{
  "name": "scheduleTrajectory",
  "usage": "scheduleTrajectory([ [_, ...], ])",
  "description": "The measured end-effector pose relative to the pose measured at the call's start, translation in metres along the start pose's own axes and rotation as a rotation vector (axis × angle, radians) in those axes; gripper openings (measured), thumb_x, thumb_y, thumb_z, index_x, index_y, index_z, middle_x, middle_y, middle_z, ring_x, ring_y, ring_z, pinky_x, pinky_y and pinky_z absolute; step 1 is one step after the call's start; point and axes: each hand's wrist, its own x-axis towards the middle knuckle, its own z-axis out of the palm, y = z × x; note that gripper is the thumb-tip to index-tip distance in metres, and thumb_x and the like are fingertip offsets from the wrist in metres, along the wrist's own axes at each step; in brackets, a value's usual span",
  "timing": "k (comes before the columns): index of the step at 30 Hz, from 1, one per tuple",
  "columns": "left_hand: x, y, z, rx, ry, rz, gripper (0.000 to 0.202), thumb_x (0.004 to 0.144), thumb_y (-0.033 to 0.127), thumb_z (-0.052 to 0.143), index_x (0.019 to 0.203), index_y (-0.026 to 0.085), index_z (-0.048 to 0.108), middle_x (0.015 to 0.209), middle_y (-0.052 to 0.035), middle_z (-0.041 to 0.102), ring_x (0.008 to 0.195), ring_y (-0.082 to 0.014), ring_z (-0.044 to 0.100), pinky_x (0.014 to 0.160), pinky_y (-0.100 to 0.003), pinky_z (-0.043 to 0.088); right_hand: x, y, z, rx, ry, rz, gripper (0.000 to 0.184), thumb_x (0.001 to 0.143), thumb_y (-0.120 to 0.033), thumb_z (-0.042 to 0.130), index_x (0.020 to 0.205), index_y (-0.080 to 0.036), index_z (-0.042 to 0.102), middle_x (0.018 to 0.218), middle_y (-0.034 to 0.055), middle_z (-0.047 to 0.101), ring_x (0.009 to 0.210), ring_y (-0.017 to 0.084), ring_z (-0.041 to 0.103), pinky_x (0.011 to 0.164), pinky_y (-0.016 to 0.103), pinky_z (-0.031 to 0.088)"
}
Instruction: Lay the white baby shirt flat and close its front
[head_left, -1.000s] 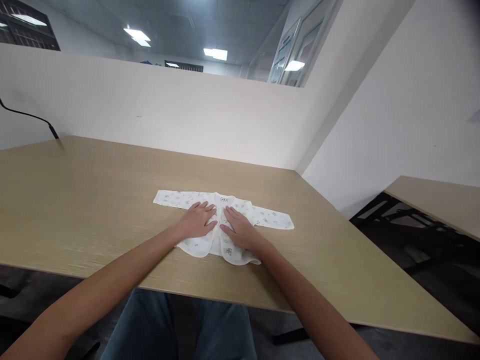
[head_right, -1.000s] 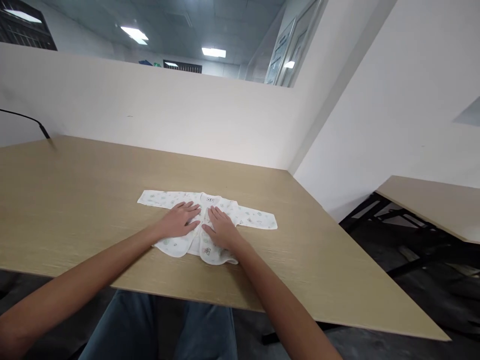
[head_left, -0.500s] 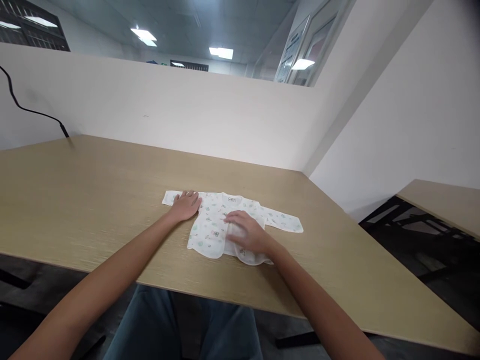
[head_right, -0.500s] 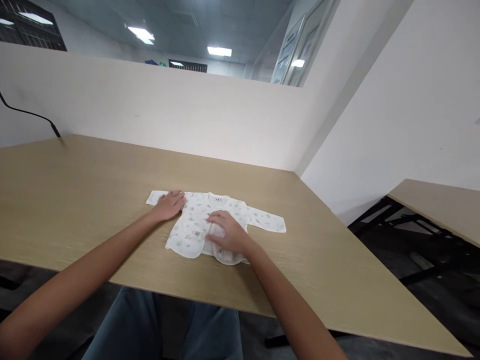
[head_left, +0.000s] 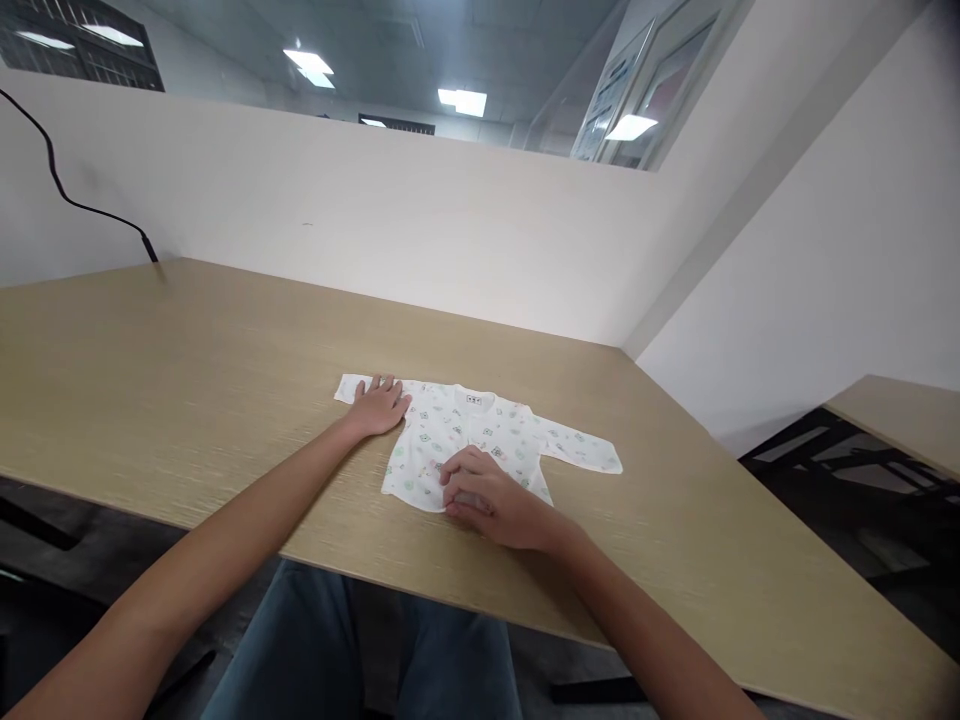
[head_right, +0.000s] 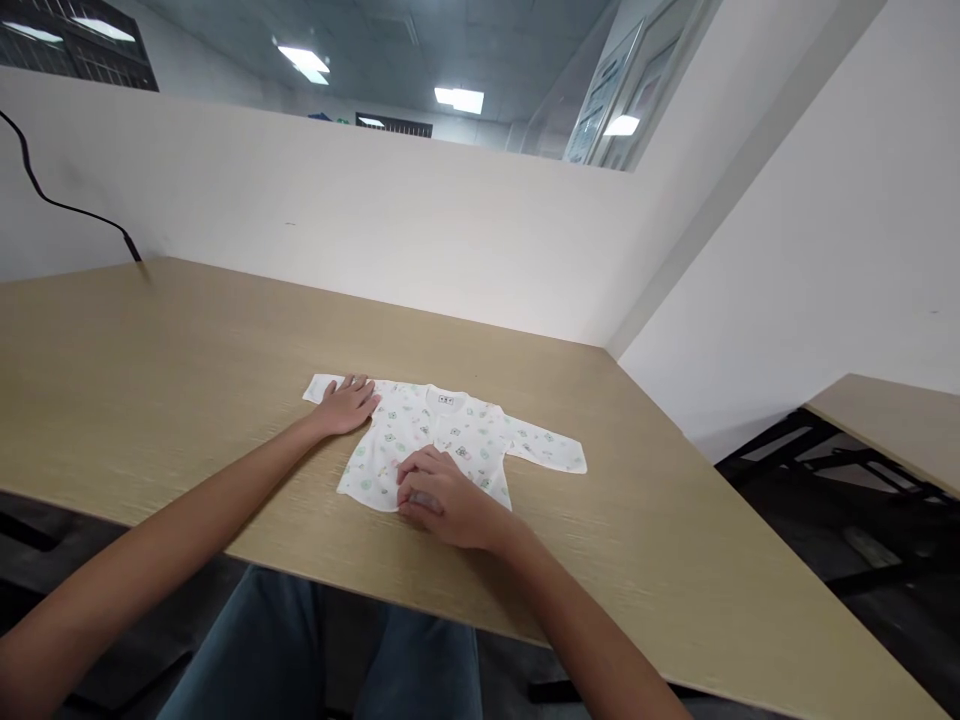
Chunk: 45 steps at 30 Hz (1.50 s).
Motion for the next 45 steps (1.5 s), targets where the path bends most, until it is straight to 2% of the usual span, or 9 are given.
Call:
scheduleTrajectory([
  [9,0.005,-0.007,0.002,-0.064,0.071,0.070,0.055,0.106,0.051,0.026,0.144,0.025,0.056,0.166,-0.0112,0.042,0.155,-0.0353,0.031,0.124,-0.061,0.023,-0.016,0.005,-0.033,0.110,-0.095,0.195,0.024,0.102,-0.045,0.063,0.096,-0.024,0.073,0.107,0.0066,0.068,0.102,0.023,0.063,0.096,0.039,0.052],
  [13,-0.001,-0.005,-0.019,-0.206,0.275,0.095,0.042,0.101,0.052,0.044,0.103,0.021,0.073,0.119,-0.0109,0.074,0.119,-0.0294,0.062,0.103,-0.041,0.046,-0.015,0.012,-0.038,0.059,0.153,0.241,0.027,0.104,-0.048,0.059,0.107,-0.025,0.073,0.112,0.0067,0.070,0.103,0.022,0.065,0.095,0.037,0.052],
  [16,-0.014,-0.004,-0.041,-0.349,0.004,0.050,0.055,0.090,0.069,0.057,0.068,0.020,0.068,0.074,-0.0075,0.070,0.074,-0.0225,0.064,0.071,-0.033,0.046,-0.016,0.023,-0.040,-0.005,0.341,0.331,0.033,0.105,-0.051,0.054,0.114,-0.025,0.072,0.119,0.0081,0.070,0.108,0.024,0.065,0.094,0.039,0.054],
  [20,-0.029,0.000,-0.055,-0.466,-0.429,0.128,0.058,0.070,0.075,0.077,0.056,0.020,0.064,0.060,-0.0038,0.064,0.053,-0.0141,0.049,0.056,-0.029,0.035,-0.023,0.049,-0.033,-0.134,0.330,0.461,0.048,0.105,-0.054,0.048,0.140,-0.025,0.063,0.147,0.0099,0.058,0.135,0.029,0.054,0.116,0.050,0.044],
  [28,-0.026,0.005,-0.041,-0.495,-0.506,0.177,0.029,0.066,0.046,0.079,0.060,0.020,0.070,0.064,-0.0026,0.067,0.056,-0.0121,0.043,0.054,-0.027,0.030,-0.035,0.083,-0.020,-0.238,0.007,0.622,0.081,0.105,-0.063,0.039,0.170,-0.018,0.025,0.174,0.0097,0.008,0.161,0.029,0.008,0.133,0.052,0.015],
  [35,-0.028,-0.006,-0.056,-0.500,-0.618,0.218,0.031,0.069,0.047,0.082,0.059,0.020,0.070,0.063,-0.0033,0.066,0.057,-0.0124,0.044,0.056,-0.028,0.030,-0.039,0.077,-0.026,-0.233,-0.001,0.629,0.081,0.103,-0.064,0.044,0.167,-0.016,0.032,0.174,0.0109,0.011,0.161,0.030,0.008,0.132,0.051,0.016],
  [38,-0.029,-0.002,-0.058,-0.507,-0.444,0.272,0.044,0.079,0.059,0.075,0.061,0.020,0.068,0.064,-0.0025,0.064,0.056,-0.0128,0.045,0.056,-0.029,0.031,-0.033,0.073,-0.027,-0.237,0.152,0.534,0.068,0.101,-0.059,0.052,0.156,-0.020,0.051,0.167,0.0120,0.034,0.155,0.030,0.030,0.128,0.050,0.027],
  [41,-0.023,0.001,-0.049,-0.505,-0.065,0.282,0.047,0.091,0.060,0.059,0.066,0.020,0.065,0.072,-0.0028,0.065,0.066,-0.0165,0.054,0.063,-0.031,0.038,-0.012,0.072,-0.028,-0.223,0.357,0.447,0.041,0.100,-0.047,0.056,0.129,-0.022,0.070,0.137,0.0110,0.064,0.129,0.027,0.058,0.114,0.046,0.045],
  [45,-0.010,-0.006,-0.024,-0.324,0.281,0.285,0.032,0.095,0.046,0.051,0.089,0.021,0.071,0.100,-0.0073,0.070,0.101,-0.0252,0.062,0.093,-0.038,0.047,0.031,0.083,-0.029,-0.266,0.405,0.465,0.019,0.094,-0.028,0.058,0.093,-0.020,0.076,0.101,0.0067,0.074,0.096,0.022,0.066,0.094,0.037,0.051],
])
